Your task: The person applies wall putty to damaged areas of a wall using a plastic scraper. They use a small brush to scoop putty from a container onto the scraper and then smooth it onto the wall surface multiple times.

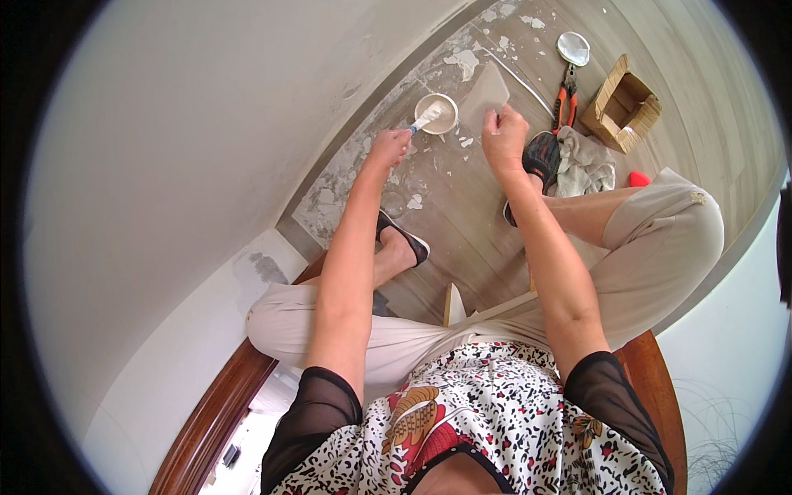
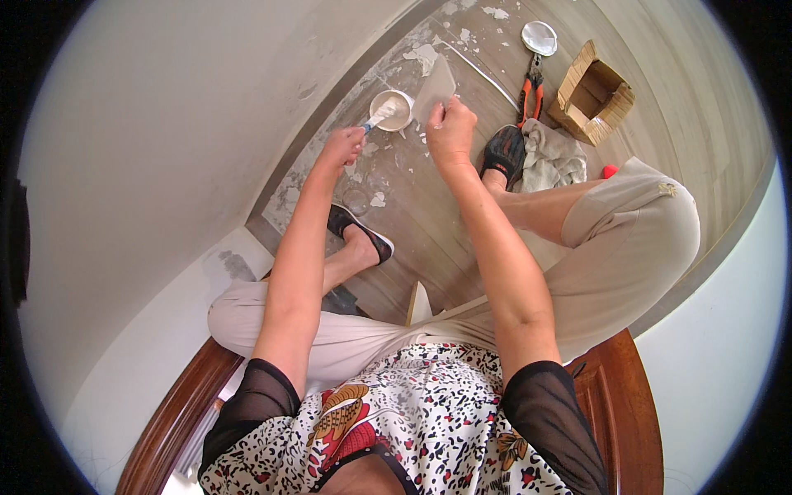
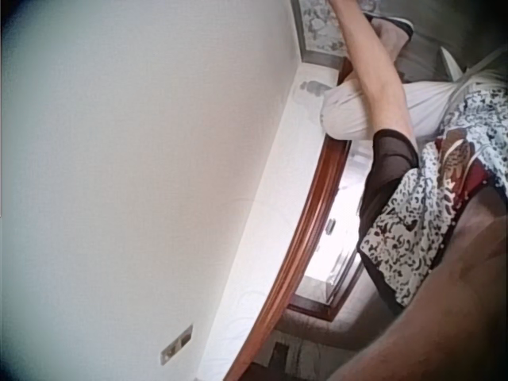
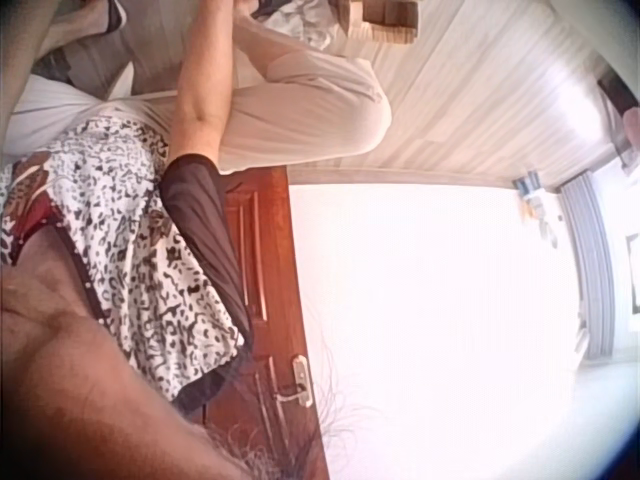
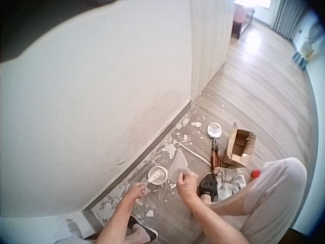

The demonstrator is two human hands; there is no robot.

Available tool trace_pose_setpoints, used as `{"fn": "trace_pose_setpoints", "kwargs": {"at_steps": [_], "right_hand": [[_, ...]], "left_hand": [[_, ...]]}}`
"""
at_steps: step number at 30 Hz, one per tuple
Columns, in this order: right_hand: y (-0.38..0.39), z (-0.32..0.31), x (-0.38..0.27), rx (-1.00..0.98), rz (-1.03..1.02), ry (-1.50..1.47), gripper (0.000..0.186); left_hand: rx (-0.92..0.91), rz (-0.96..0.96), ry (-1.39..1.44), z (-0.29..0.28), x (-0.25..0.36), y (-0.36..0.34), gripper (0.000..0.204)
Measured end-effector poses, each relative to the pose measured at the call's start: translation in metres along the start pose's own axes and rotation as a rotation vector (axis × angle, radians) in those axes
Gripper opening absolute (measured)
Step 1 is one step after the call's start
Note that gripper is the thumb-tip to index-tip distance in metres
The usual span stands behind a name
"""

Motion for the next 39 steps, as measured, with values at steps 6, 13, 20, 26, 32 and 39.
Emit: {"fn": "trace_pose_setpoints", "kwargs": {"at_steps": [6,13,20,26,32,39], "right_hand": [[0.006,0.02,0.01,-0.137,0.062,0.062,0.019],[-0.002,0.066,0.053,-0.262,0.455,-0.34,0.019],[0.0,0.058,0.041,-0.284,0.785,-0.825,0.021],[-0.002,0.053,0.043,-0.244,0.711,-0.83,0.023],[-0.013,0.051,0.04,-0.153,0.558,-0.923,0.019],[-0.028,0.043,-0.016,-0.266,0.565,-1.207,0.02]], "left_hand": [[0.048,0.048,0.068,-0.002,-0.007,0.012,0.028],[0.309,0.617,-0.561,0.011,-0.007,0.023,0.023],[0.608,0.729,-1.127,0.031,-0.006,0.051,0.015],[0.677,0.73,-1.219,0.04,-0.002,0.049,0.011],[0.712,0.637,-1.05,0.042,0.005,0.04,0.014],[0.549,0.482,-0.959,0.049,0.001,0.038,0.025]]}}
Point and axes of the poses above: each hand's wrist, its own y-axis away from the middle knuckle, its own z-axis out of the palm, x = y × z, the point moved 2 cm from there along -y, towards the middle knuckle, and after that the axes turned 5 degrees about z, right-handed, at the moved point
